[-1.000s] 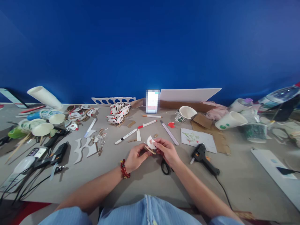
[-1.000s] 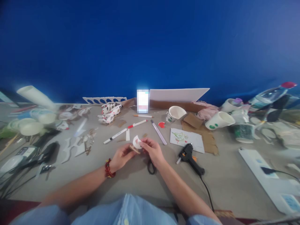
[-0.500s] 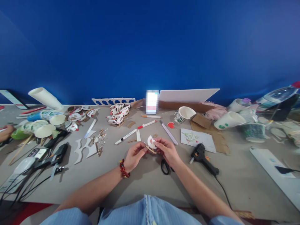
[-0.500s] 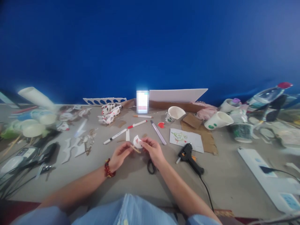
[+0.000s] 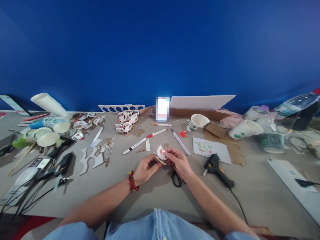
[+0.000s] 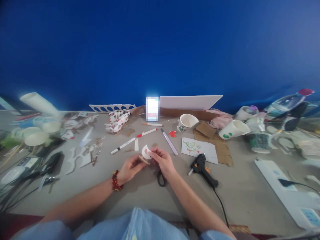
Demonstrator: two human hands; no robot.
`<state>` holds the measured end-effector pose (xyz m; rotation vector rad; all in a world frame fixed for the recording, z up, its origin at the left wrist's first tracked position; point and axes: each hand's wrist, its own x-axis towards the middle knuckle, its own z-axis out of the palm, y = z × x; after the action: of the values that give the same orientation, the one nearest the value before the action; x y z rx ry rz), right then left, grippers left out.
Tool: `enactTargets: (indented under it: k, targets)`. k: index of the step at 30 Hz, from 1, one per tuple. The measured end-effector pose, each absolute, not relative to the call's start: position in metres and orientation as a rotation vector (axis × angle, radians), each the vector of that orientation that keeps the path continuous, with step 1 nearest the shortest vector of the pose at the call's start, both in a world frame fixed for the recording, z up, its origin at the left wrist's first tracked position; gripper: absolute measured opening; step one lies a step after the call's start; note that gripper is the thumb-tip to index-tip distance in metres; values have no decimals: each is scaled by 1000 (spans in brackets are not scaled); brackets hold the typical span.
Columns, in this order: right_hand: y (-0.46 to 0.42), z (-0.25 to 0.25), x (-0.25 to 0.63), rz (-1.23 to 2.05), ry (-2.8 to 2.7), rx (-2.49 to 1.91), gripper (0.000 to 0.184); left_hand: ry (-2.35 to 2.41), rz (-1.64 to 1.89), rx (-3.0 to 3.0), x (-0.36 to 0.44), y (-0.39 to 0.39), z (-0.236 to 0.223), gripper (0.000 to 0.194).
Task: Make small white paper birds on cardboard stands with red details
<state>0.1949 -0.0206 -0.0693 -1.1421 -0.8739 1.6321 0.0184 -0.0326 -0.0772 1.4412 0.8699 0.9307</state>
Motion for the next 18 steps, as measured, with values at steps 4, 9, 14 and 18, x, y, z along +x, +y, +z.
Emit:
enactTargets:
  k: [4,9,14,18]
  targets:
    - [-21,-69,195,1608,-896,-1146,32,827,933,1414,18,-33,-73,22]
    - [-22,-67,197,1452,-1045,-1190,32,736,996,1254,13,-34,-73,21]
    - [-25,-63,200,1198,-1394,-1156,22,861,1175,1084,10,-30,-78,24]
    - [-28,-62,199,1072,-1584,-1145,19,913,1177,1228,9,-26,-71,23]
